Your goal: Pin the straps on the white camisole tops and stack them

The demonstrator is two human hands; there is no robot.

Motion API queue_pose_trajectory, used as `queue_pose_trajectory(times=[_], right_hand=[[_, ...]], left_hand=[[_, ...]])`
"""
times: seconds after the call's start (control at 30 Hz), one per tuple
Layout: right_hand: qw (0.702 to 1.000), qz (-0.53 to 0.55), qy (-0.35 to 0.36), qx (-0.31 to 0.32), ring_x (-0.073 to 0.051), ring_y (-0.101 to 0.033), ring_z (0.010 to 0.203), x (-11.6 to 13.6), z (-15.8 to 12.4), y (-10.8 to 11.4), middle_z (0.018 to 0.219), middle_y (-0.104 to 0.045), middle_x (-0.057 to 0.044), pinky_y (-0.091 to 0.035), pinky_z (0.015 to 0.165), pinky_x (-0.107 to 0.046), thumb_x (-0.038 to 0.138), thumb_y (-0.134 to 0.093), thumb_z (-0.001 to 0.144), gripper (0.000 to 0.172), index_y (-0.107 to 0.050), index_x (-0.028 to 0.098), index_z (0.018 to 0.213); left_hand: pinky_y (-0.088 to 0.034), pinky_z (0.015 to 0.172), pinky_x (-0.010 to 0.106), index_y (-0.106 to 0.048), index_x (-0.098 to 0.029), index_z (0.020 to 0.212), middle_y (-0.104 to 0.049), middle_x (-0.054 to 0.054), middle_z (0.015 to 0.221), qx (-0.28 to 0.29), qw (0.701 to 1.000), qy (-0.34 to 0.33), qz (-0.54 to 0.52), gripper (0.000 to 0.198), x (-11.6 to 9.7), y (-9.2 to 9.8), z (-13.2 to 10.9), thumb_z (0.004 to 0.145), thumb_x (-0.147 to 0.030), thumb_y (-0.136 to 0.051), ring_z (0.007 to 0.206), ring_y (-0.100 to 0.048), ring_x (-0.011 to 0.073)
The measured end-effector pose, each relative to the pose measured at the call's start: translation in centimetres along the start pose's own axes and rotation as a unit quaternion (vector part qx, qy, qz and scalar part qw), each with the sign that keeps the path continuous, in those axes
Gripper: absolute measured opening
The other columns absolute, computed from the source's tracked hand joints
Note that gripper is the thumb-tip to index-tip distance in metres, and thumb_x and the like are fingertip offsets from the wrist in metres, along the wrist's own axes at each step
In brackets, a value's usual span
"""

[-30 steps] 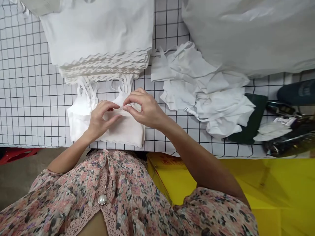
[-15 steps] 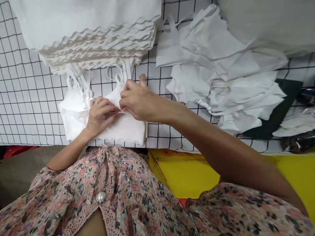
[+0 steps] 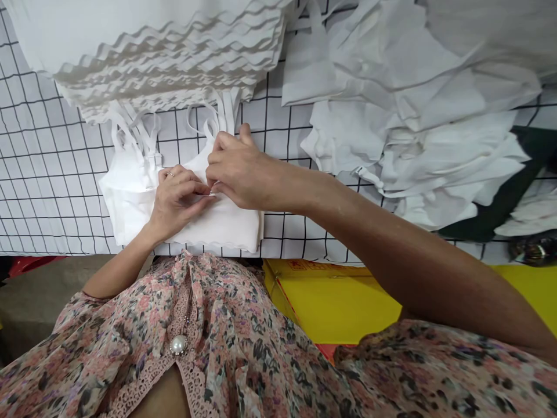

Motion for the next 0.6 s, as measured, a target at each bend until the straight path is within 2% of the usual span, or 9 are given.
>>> queue_pose_trajectory(times=[0.13, 0.27, 0.33, 0.6], right_hand=[[1.0, 0.0, -0.002, 0.006, -0.033, -0.056, 0.117, -0.72, -0.36, 0.05, 0.082, -0.067, -0.01, -0.032, 0.11, -0.059, 0.042, -0.045, 0.109, 0.042, -0.078, 0.025, 0.09], [1.0, -0.001, 0.005, 0.028, -0.033, -0.054, 0.118, -0.79, -0.5, -0.39, 0.082, -0.068, -0.009, -0.031, 0.112, -0.059, 0.038, -0.044, 0.109, 0.039, -0.08, 0.026, 0.099], [0.999, -0.004, 0.006, 0.035, -0.032, -0.053, 0.118, -0.68, -0.43, -0.47, 0.083, -0.069, -0.01, -0.03, 0.112, -0.058, 0.036, -0.044, 0.108, 0.039, -0.08, 0.025, 0.098], [1.0, 0.008, 0.005, 0.019, -0.032, -0.054, 0.117, -0.31, 0.05, -0.31, 0.083, -0.066, -0.008, -0.031, 0.111, -0.056, 0.035, -0.048, 0.107, 0.035, -0.078, 0.024, 0.092]], left_hand=[[-0.035, 0.101, 0.042, -0.077, -0.027, 0.092, -0.073, 0.0, 0.087, -0.001, 1.0, -0.001, -0.003, 0.018, 0.09, -0.15, 0.01, 0.1, -0.042, -0.073, 0.094, -0.06, 0.021], [-0.035, 0.101, 0.043, -0.078, -0.028, 0.091, -0.072, 0.0, 0.085, 0.002, 1.0, 0.001, 0.001, 0.019, 0.14, -0.19, 0.06, 0.1, -0.043, -0.073, 0.094, -0.059, 0.0216], [-0.035, 0.101, 0.042, -0.078, -0.027, 0.092, -0.072, 0.0, 0.086, 0.004, 1.0, -0.003, -0.003, 0.019, 0.1, -0.14, 0.09, 0.101, -0.043, -0.072, 0.093, -0.059, 0.0212], [-0.035, 0.1, 0.043, -0.076, -0.026, 0.09, -0.073, 0.001, 0.087, 0.007, 1.0, -0.01, -0.014, 0.024, 0.03, -0.13, 0.13, 0.103, -0.045, -0.07, 0.093, -0.059, 0.0212]])
Point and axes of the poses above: each hand's wrist, its own z-axis towards the middle knuckle, its own y-axis out of the back of the hand, x = y × z, the point moved 4 cm from there along z, towards the middle knuckle
